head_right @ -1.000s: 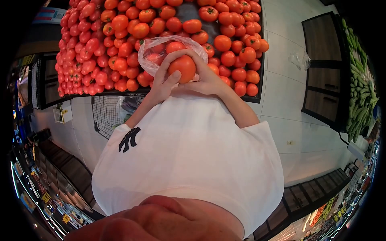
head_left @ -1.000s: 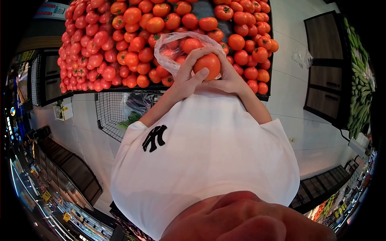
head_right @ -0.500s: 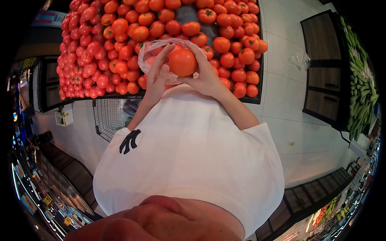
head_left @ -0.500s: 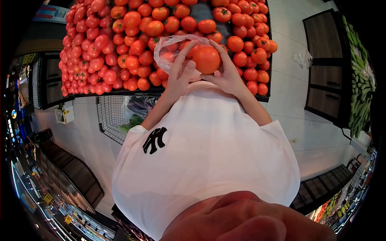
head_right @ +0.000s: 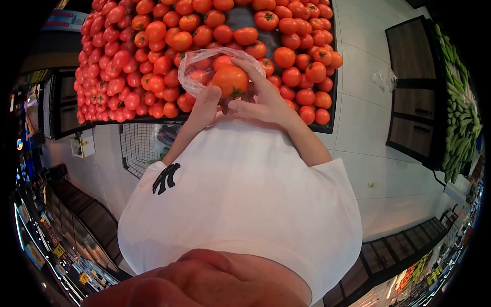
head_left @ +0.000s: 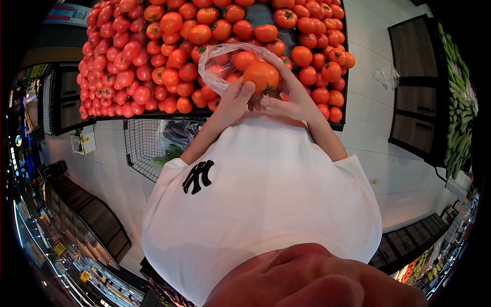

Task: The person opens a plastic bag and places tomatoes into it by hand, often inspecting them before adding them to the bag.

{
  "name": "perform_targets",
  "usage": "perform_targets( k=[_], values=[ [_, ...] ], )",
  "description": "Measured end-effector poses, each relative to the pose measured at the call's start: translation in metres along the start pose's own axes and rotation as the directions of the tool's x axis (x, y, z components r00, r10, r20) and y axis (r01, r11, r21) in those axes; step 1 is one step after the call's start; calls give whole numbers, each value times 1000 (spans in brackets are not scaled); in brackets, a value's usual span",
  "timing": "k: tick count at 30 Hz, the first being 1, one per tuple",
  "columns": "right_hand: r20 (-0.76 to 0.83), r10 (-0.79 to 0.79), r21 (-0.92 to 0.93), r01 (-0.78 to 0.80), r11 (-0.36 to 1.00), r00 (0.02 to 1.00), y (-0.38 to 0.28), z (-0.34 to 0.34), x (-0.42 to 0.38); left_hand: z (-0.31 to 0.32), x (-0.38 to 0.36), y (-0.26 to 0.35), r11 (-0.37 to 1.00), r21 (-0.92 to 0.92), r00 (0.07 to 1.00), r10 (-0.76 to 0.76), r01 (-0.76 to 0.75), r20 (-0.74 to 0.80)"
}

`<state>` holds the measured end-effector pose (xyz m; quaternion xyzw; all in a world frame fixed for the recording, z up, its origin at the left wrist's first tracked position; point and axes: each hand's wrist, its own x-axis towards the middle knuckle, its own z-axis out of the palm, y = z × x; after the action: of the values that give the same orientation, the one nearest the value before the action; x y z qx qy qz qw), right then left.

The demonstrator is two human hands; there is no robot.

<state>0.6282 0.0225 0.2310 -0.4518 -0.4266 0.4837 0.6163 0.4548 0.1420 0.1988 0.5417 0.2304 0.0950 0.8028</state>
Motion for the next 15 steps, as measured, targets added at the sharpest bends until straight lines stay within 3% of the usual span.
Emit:
perform_targets(
  k=[1, 3, 5, 7, 10, 13, 15],
  values=[
    [-21, 26, 18, -26, 1000, 999, 4, -3, 0, -1, -1, 3, 992, 109, 998, -59, 57, 19],
    [-59, 80, 55, -77, 996, 995, 24, -17, 0, -1, -5, 15, 871, 490, 999, -26, 41, -37],
    [-210, 150, 167, -115, 979, 966, 42, -34, -3, 2, -11, 25, 669, 741, 984, 165, -59, -71],
    [-304, 233, 224, -168, 960, 924, 32, -43, -5, 5, -19, 28, 424, 884, 880, 475, -199, -29],
    [-349, 59, 20, -55, 998, 935, 25, -39, 4, -15, -23, 10, 226, 973, 911, 392, 41, -130],
    [-247, -23, -127, -9, 992, 969, 28, -31, 14, -32, -25, 4, 145, 989, 984, 168, 33, -58],
    [-127, -20, -248, -12, 969, 992, 17, -21, 23, -28, -31, 6, 199, 980, 987, 160, -3, -30]
  ],
)
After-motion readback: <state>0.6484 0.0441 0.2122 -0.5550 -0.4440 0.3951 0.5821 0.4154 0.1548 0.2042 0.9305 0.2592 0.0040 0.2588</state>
